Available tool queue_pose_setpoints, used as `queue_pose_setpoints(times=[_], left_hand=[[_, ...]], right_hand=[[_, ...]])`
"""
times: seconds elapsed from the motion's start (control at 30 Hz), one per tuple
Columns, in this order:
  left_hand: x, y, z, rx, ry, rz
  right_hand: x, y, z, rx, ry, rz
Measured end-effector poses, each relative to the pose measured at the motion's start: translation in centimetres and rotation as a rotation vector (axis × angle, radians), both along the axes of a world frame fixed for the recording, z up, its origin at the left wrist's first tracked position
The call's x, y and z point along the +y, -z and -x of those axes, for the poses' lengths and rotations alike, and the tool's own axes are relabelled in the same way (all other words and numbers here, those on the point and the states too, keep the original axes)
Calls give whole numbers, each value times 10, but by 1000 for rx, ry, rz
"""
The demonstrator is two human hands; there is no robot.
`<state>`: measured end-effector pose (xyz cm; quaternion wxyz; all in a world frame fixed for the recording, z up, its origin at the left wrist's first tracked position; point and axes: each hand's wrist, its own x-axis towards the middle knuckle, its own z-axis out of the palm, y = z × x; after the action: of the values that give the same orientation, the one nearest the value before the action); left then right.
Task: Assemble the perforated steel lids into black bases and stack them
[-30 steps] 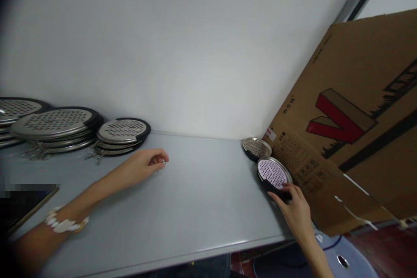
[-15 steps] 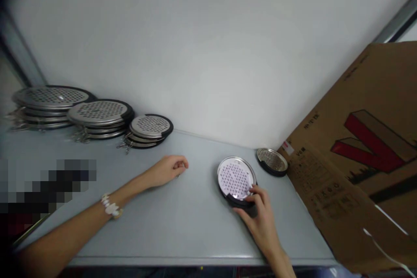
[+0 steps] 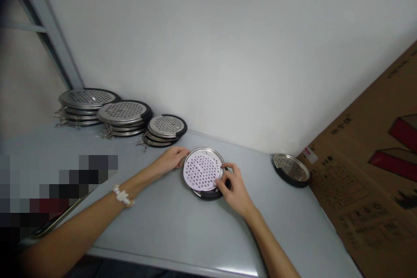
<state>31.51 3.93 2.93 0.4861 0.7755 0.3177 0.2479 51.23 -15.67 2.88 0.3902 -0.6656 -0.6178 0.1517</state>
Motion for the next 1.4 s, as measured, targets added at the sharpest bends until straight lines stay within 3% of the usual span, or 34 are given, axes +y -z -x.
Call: queue_pose_setpoints(times=[0.2,0.37,0.6,0.73,0.83,0.93,1.13,1.23,1.4], left_hand=[[3,0,5,108,33,-47],[29,-2,23,229,6,-79],[40,-13,40,338,-105,-250],[35,-19,39,370,-185,-340],[26,-26,34,351,-164,-384],[6,-30,24,282,-58,-395],[-51,-19,-2,75,526,-491],[-62,-16,-4,111,582,-541],[-47,-26,9,194,615,-452]], right_hand=[[1,15,-5,113,83,-142],[-4,18,-19,201,101,-35],[-5,16,-49,6,385,-58],[3,11,-69,-42,402,-23],[13,8,-78,-86,346,10],[18,9,-76,-112,326,16],[15,15,-65,-138,309,30],[13,15,-75,-172,328,36],[-3,13,-113,-248,473,30]])
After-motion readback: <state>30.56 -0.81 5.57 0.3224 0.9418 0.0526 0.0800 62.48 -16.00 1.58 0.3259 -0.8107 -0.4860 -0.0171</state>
